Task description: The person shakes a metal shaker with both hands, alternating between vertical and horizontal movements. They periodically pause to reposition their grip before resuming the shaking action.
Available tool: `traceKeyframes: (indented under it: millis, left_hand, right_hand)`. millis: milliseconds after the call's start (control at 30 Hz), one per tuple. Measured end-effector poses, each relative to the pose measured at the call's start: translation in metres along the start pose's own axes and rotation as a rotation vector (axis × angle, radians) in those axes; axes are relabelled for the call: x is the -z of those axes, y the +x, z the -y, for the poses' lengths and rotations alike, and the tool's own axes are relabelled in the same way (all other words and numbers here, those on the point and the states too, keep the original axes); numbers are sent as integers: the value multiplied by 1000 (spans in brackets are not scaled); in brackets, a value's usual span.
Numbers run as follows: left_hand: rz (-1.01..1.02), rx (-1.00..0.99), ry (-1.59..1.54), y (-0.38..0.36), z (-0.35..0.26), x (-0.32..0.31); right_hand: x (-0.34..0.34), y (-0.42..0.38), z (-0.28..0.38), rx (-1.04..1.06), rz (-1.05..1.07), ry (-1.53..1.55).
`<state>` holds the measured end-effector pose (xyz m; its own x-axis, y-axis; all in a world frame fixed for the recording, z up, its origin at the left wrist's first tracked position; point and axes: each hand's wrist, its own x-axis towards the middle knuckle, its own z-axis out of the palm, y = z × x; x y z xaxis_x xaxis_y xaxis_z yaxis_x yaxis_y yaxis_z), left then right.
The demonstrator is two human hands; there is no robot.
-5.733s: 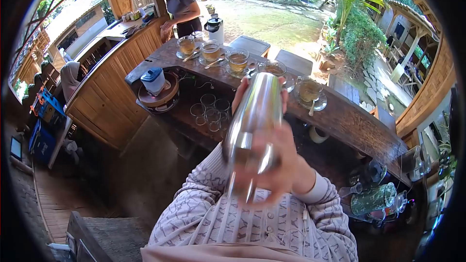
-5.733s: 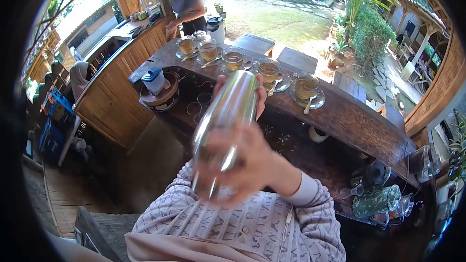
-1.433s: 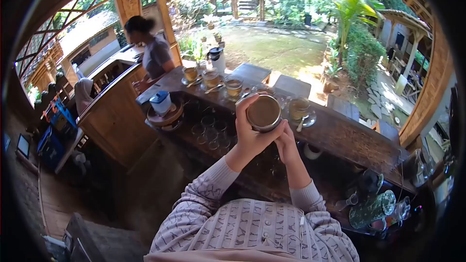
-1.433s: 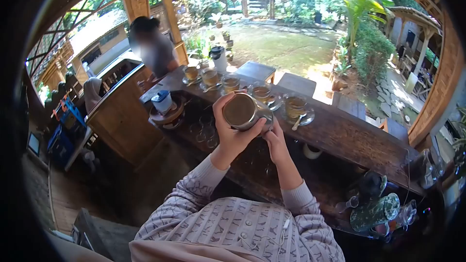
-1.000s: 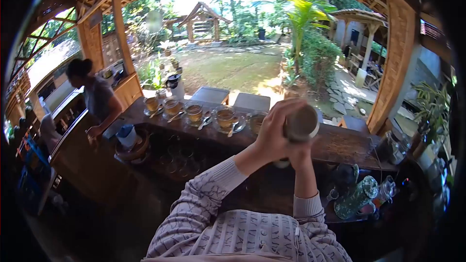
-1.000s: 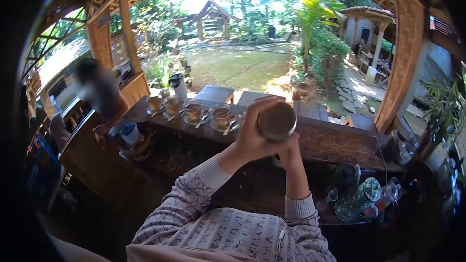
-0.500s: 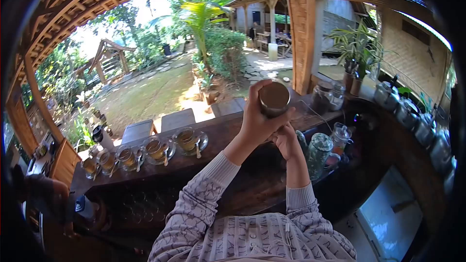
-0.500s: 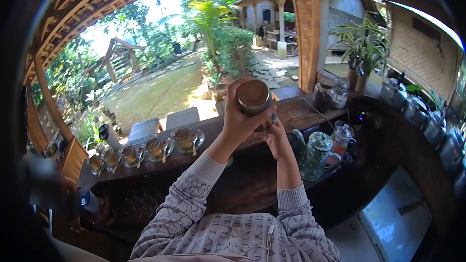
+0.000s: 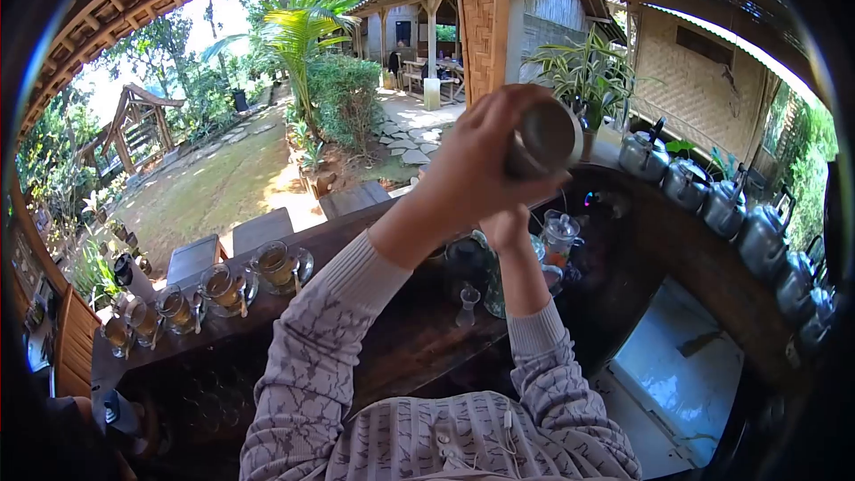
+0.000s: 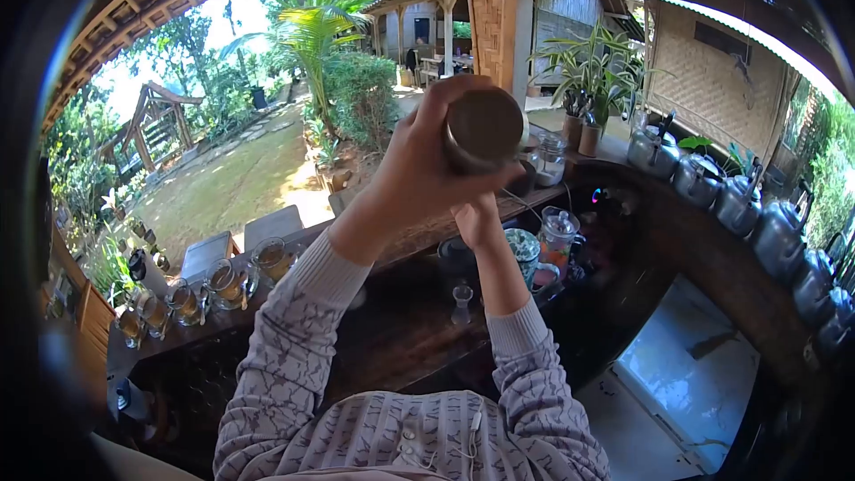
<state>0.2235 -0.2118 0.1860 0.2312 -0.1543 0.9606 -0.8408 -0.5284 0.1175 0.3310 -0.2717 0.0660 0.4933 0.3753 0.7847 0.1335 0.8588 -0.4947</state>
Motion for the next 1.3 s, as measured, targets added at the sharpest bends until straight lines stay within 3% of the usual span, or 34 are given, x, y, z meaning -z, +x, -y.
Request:
traceKeyframes:
  millis: [33, 133, 200, 267, 333, 367, 467, 533, 600, 667, 733, 767, 867, 933, 1067, 1167, 1200, 1300]
  left_hand:
    - [-12, -201, 57, 4, -21, 0]
    - [-192, -693, 150, -3, -98, -13]
    - [-236, -689, 188, -6, -115, -21]
    - [-115, -631, 349, 4, -71, -33]
    - [20, -350, 299, 9, -14, -41]
    - [-17, -208, 339, 4, 9, -47]
    - [-44, -192, 347, -6, 4, -45]
    - [-131, -500, 364, -8, -37, -53]
    - [-167, -687, 319, -17, -98, -50]
    - [-182, -632, 328, -30, -113, -62]
    - [-254, -689, 436, -4, -64, -69]
    - [-136, -520, 383, -2, -41, -66]
    - [-122, -40, 469, -1, 29, -73]
    - [-59, -110, 478, 2, 14, -70]
    - [-169, -629, 363, -13, -73, -83]
    - [-87, -642, 391, -20, -72, -91]
    - [-89, -647, 483, -12, -44, -88]
    - [56, -200, 518, -3, 47, -63]
  right_hand:
    - [-30, 3, 19, 101, -93, 15]
    - [-19, 15, 20, 115, -60, 16]
    - [-17, 21, 23, 140, -35, 20]
    - [-18, 17, 27, 148, -16, 27]
    - [-21, 7, 28, 151, -1, 45]
    - [-23, 3, 28, 151, 5, 57]
    - [-18, 6, 31, 164, 54, 96]
    - [-10, 6, 32, 152, 65, 118]
    - [-6, 7, 29, 130, 83, 147]
    - [-6, 10, 28, 113, 115, 174]
    - [-9, 8, 33, 110, 142, 191]
    - [-11, 7, 36, 111, 157, 198]
    - [-17, -5, 39, 93, 193, 232]
    - [-18, -6, 41, 85, 240, 271]
    - [13, 23, 66, 76, 269, 342]
    - [2, 32, 59, 90, 286, 378]
    - [-2, 30, 61, 82, 289, 381]
    - [-16, 18, 66, 156, 362, 301]
